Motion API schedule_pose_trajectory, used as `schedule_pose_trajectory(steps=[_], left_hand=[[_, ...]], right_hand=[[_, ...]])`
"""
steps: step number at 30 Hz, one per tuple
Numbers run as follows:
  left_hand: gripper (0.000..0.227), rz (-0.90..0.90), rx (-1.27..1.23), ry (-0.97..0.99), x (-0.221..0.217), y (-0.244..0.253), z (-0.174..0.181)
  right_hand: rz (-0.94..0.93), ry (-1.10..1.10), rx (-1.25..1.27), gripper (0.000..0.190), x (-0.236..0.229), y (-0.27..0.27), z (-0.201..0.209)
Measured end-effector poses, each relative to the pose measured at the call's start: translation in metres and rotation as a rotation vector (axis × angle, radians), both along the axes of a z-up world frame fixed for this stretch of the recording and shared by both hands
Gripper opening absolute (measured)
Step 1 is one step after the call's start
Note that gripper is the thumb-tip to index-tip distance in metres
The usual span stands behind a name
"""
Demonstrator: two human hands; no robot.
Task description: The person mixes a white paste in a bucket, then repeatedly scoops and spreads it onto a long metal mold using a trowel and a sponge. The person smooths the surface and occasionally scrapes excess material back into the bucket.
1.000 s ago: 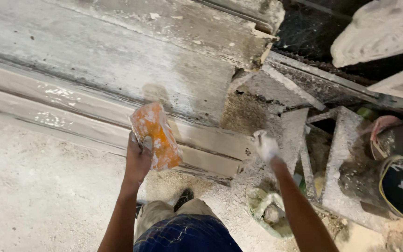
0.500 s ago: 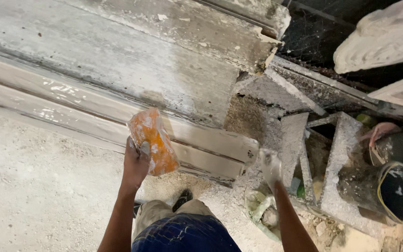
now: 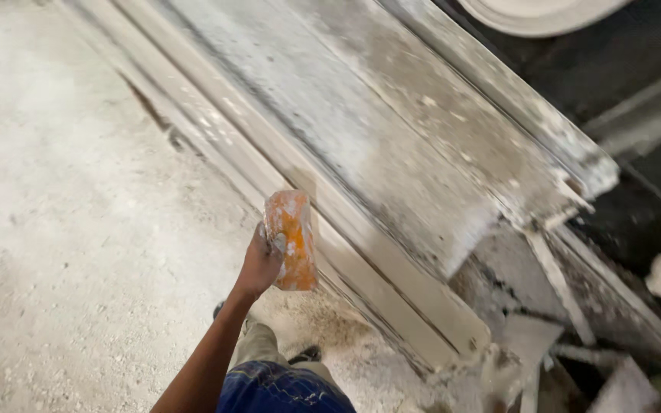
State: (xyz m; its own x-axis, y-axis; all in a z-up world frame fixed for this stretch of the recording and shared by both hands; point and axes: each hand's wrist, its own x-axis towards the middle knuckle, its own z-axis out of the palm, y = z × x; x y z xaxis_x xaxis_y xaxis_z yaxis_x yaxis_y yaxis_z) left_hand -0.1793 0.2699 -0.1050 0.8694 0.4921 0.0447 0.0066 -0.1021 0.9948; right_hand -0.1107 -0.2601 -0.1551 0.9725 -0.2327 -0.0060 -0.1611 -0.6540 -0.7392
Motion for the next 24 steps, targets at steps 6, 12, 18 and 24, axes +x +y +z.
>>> schedule_pose_trajectory(steps=[6, 12, 18, 24], left_hand=[[0.038, 0.108, -0.191, 0.019, -0.026, 0.078, -0.011], [0.036, 0.226, -0.394, -0.054, -0.053, 0.197, -0.015], [0.055, 0.366, -0.203, 0.03, -0.076, 0.347, 0.007], [0.045, 0.471, -0.234, 0.074, -0.085, 0.466, 0.025]], right_hand=[[0.255, 0.036, 0.113, 0.038, 0.041, 0.175, -0.012], [0.552, 0.085, 0.707, 0.034, 0.071, 0.43, -0.034], [0.682, 0.275, 0.719, 0.028, 0.086, 0.68, -0.004], [0.894, 0.357, 0.791, 0.025, 0.095, 0.851, 0.014]])
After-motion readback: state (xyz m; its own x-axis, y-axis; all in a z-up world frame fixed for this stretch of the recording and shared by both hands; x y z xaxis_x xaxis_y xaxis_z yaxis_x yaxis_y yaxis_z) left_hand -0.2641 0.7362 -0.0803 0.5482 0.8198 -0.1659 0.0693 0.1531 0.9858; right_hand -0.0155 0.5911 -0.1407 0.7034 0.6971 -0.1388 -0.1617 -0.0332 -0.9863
